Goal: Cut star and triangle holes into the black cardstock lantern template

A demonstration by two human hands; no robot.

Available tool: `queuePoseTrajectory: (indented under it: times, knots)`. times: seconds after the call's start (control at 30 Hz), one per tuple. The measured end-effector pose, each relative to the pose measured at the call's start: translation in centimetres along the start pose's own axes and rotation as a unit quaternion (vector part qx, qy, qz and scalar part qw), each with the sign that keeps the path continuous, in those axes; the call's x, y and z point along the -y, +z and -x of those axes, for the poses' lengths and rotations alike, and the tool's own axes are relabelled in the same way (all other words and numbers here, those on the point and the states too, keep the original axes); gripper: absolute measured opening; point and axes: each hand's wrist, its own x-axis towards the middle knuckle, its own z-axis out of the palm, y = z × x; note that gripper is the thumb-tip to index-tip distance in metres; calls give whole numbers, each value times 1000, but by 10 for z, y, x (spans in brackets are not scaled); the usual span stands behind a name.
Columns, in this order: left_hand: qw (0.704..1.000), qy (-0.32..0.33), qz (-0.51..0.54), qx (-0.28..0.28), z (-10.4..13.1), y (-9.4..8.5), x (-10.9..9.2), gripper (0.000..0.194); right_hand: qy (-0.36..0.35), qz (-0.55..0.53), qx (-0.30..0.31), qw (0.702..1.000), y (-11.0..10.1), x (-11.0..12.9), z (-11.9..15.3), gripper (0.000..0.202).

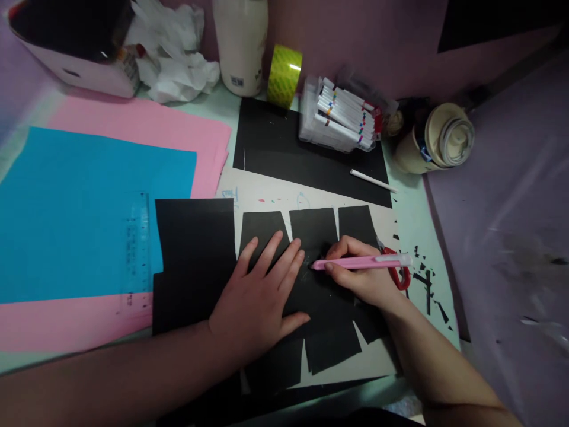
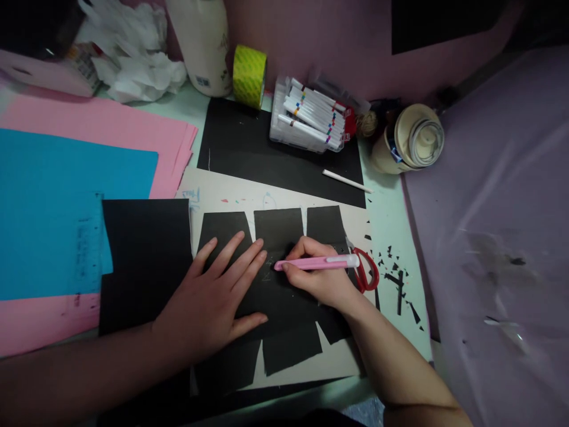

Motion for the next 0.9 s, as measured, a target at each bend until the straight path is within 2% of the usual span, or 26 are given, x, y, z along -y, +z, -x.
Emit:
queuePoseTrajectory:
  times: [0.37,0.9]
  knots:
    - [1000,1,1,0,0,-2,0,85,-7,-7,-12,1000,-1,-2,2,14]
    - [1000,-2,11,9,0,-2,0,82,-14,10,11,1000,-3,-1,2,13]
